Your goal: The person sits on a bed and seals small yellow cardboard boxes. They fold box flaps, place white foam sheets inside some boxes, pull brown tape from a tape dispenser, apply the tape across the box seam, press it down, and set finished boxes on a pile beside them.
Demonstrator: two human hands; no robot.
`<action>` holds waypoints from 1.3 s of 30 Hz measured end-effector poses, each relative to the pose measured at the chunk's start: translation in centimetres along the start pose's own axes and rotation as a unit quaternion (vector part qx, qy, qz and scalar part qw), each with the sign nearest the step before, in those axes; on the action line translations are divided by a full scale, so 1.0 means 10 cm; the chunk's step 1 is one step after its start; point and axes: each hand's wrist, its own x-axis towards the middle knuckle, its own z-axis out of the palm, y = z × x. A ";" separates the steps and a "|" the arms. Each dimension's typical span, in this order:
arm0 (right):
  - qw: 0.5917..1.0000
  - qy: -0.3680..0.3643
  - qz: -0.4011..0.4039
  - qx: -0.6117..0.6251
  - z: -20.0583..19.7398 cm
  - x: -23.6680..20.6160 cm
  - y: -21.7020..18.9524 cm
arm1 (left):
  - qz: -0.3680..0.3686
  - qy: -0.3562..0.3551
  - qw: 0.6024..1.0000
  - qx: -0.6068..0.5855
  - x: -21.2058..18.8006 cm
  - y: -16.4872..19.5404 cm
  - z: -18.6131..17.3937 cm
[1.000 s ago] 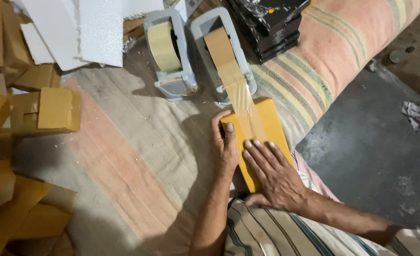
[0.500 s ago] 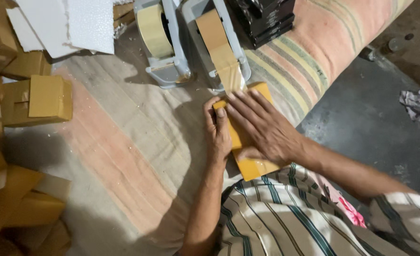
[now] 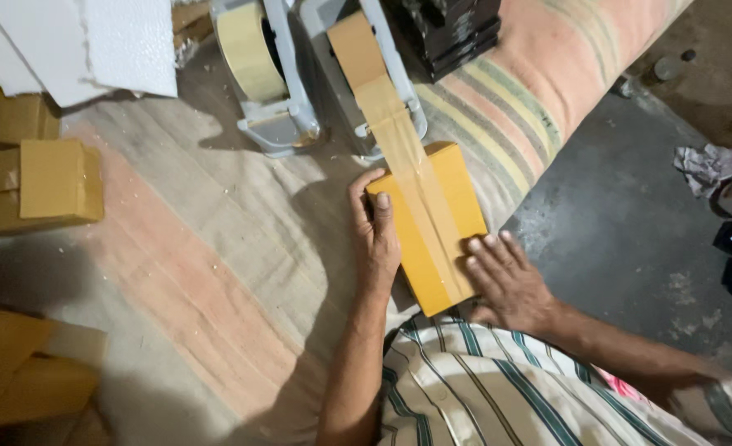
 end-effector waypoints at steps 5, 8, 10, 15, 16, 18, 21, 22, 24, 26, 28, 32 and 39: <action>0.971 0.081 0.173 0.142 -0.24 0.28 0.36 | 0.003 -0.003 1.000 0.007 0.02 -0.03 -0.03; 0.942 0.094 0.210 0.242 -0.30 0.85 0.52 | -0.001 -0.003 1.000 -0.001 0.03 -0.05 -0.03; 0.886 0.045 0.267 0.377 -0.26 1.25 0.58 | -0.009 -0.001 1.000 -0.012 0.03 -0.05 -0.04; 0.796 0.065 0.252 0.546 -0.19 1.59 0.50 | 0.034 -0.008 0.999 0.019 0.01 0.00 -0.05; 0.812 0.070 0.239 0.528 -0.18 1.57 0.49 | 0.012 -0.009 1.000 -0.018 0.00 0.01 -0.05; 0.810 0.084 0.221 0.536 -0.17 1.51 0.48 | -0.018 -0.012 0.999 -0.047 -0.01 0.04 -0.05; 0.792 0.110 0.191 0.570 -0.14 1.46 0.47 | -0.021 -0.009 1.000 -0.020 -0.03 0.08 -0.06; 0.810 0.116 0.176 0.547 -0.14 1.46 0.48 | -0.013 -0.009 1.000 -0.015 -0.03 0.09 -0.06; 0.827 0.120 0.162 0.525 -0.13 1.47 0.49 | -0.004 -0.006 1.000 -0.007 -0.02 0.12 -0.05; 0.825 0.116 0.169 0.527 -0.14 1.47 0.49 | -0.006 -0.004 1.000 -0.002 -0.01 0.15 -0.04; 0.836 0.116 0.172 0.507 -0.16 1.47 0.48 | 0.061 -0.012 0.998 0.029 0.02 0.18 -0.04; 0.825 0.125 0.183 0.520 -0.14 1.46 0.47 | 0.080 -0.011 0.994 0.077 0.02 0.22 -0.05; 0.837 0.146 0.149 0.506 -0.04 1.43 0.49 | 0.063 -0.012 0.996 0.059 -0.01 0.13 -0.06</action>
